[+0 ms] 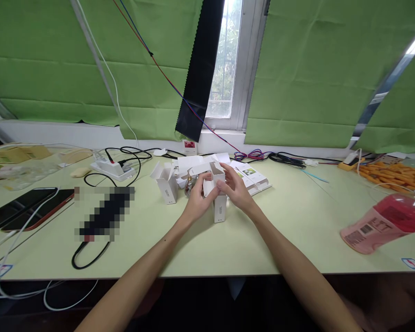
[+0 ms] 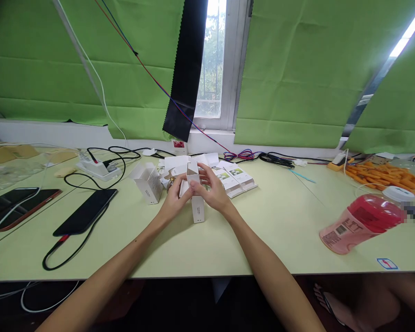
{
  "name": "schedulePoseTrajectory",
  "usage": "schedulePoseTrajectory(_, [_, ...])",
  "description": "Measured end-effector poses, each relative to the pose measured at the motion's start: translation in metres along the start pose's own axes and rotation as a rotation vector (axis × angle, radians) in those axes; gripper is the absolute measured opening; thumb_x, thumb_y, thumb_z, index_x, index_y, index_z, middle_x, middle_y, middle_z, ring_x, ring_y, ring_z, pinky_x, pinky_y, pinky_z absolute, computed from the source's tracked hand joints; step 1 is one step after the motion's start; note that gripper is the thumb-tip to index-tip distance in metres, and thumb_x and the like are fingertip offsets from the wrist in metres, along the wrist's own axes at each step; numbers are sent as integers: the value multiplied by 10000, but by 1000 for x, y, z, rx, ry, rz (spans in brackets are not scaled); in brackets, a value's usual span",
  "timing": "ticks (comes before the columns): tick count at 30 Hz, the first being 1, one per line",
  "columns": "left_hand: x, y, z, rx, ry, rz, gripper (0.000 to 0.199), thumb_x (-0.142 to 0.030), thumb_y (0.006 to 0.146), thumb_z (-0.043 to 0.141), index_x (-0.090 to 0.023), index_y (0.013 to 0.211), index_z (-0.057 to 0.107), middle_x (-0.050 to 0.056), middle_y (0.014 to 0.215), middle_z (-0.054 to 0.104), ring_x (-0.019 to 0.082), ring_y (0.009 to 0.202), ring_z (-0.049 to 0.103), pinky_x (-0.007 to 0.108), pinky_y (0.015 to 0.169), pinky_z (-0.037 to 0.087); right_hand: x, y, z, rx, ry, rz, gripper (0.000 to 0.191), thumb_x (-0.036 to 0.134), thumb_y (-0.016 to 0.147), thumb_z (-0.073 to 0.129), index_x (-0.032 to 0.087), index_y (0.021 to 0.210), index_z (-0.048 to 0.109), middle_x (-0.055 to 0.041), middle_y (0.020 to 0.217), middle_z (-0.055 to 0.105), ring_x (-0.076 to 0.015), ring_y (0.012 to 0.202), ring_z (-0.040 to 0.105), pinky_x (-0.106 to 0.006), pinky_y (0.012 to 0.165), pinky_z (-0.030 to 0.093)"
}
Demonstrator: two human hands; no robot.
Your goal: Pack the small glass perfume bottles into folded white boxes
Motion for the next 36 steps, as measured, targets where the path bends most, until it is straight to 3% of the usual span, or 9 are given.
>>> schedulePoseTrajectory(17, [-1,0,0,-3,13,6,427,-579,907,565,-236,1161,534,66,1172,626,238,1077,601,359,934,482,2,0,-1,6,-45,-15,670,596,873,645,272,1431,465,-103,1321,622,-275,1199,621,-430,1014,517])
schedulePoseTrajectory(23, [4,1,-1,7,8,-11,446,-583,903,569,-237,1178,517,60,1123,620,234,1007,606,344,850,495,5,0,0,5,-52,-9,659,605,877,635,284,1427,468,-95,1286,631,-267,1167,633,-437,1014,517])
schedulePoseTrajectory(31, [2,2,0,-2,1,6,417,-550,912,569,-234,1182,529,57,1100,623,233,1010,606,353,862,497,5,1,0,-5,-52,-8,673,608,865,647,269,1420,478,-95,1266,636,-261,1146,637,-422,997,522])
schedulePoseTrajectory(36, [3,-2,4,15,82,-17,592,-471,808,733,-247,1294,479,73,1253,594,255,1077,610,379,906,495,7,0,-1,-6,-6,32,713,627,830,672,262,1409,470,-103,1303,625,-263,1196,619,-399,989,529])
Point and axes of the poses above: each hand's wrist, its own y-axis towards the middle knuckle, its own z-axis out of the palm, x = y × z, the point moved 4 cm from there along y, towards the middle knuckle
